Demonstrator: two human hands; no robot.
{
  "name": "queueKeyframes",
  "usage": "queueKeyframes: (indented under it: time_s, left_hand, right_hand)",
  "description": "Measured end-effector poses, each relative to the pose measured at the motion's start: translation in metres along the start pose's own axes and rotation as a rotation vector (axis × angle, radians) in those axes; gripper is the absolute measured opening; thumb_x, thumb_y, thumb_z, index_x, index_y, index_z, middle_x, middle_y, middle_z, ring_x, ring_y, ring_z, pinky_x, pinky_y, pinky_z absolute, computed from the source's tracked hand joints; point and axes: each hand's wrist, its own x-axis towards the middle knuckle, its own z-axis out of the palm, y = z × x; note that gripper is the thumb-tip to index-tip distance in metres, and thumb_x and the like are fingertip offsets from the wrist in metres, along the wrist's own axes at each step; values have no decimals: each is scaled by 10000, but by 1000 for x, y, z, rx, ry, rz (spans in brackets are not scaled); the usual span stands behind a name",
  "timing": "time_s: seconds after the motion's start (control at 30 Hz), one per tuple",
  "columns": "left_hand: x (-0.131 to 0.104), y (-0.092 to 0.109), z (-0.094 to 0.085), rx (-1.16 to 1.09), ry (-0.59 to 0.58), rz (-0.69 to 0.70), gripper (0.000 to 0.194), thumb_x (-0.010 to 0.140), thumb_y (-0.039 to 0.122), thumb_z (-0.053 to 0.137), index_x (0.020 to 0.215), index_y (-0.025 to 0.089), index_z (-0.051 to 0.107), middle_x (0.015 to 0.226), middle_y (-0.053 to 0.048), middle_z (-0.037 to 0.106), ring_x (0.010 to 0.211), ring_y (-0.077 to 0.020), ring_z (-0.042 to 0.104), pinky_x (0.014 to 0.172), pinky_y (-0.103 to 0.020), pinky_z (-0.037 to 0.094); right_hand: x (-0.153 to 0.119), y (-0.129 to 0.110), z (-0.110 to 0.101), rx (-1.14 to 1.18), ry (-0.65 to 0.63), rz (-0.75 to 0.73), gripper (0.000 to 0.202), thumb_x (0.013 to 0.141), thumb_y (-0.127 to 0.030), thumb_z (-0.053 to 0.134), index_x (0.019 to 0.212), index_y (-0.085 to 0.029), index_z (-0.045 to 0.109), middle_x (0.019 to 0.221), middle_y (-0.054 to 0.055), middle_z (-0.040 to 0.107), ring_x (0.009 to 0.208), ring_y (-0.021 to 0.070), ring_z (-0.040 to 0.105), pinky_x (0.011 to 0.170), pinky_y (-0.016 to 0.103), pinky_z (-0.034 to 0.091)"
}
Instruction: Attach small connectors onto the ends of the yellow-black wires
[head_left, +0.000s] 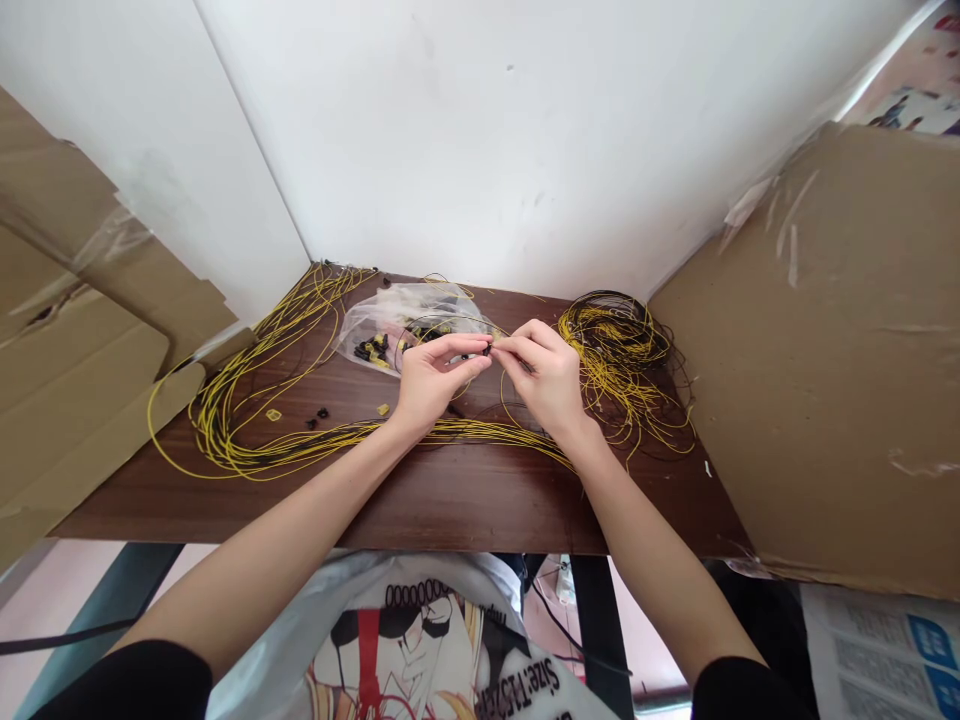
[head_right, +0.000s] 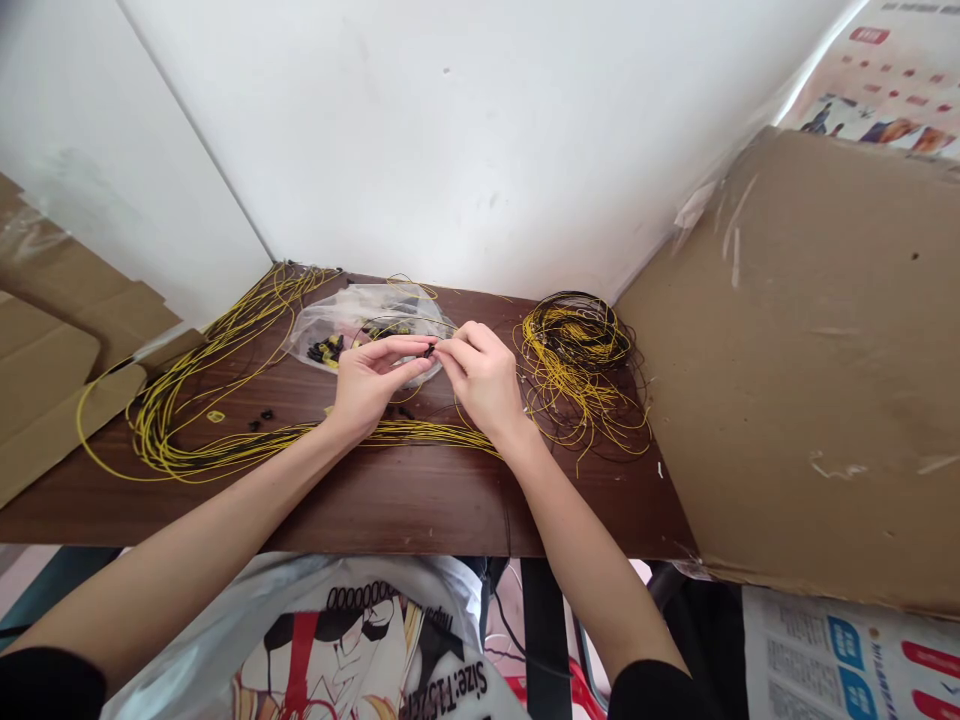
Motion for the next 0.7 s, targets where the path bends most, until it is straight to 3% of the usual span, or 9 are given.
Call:
queueKeyframes:
  time_s: [0.3, 0.7]
  left_hand:
    - [1, -3, 0, -19, 4, -27, 174, 639, 202, 785, 802, 153, 752, 971, -96, 732, 975, -225, 664, 944, -400, 499]
    - [-1, 0, 2, 20, 6, 8, 169, 644, 198, 777, 808, 163, 751, 948, -85, 737, 972, -227, 663, 927, -397, 512]
  right_hand:
    - [2, -4, -2, 52, 8, 115, 97, 846, -153, 563, 825, -178, 654, 734, 11, 554, 628, 109, 507, 567, 252, 427]
    - [-2, -3, 2, -88, 2, 23, 145, 858, -170, 522, 739, -170, 605, 713, 27, 533, 675, 134, 503, 621, 274, 428]
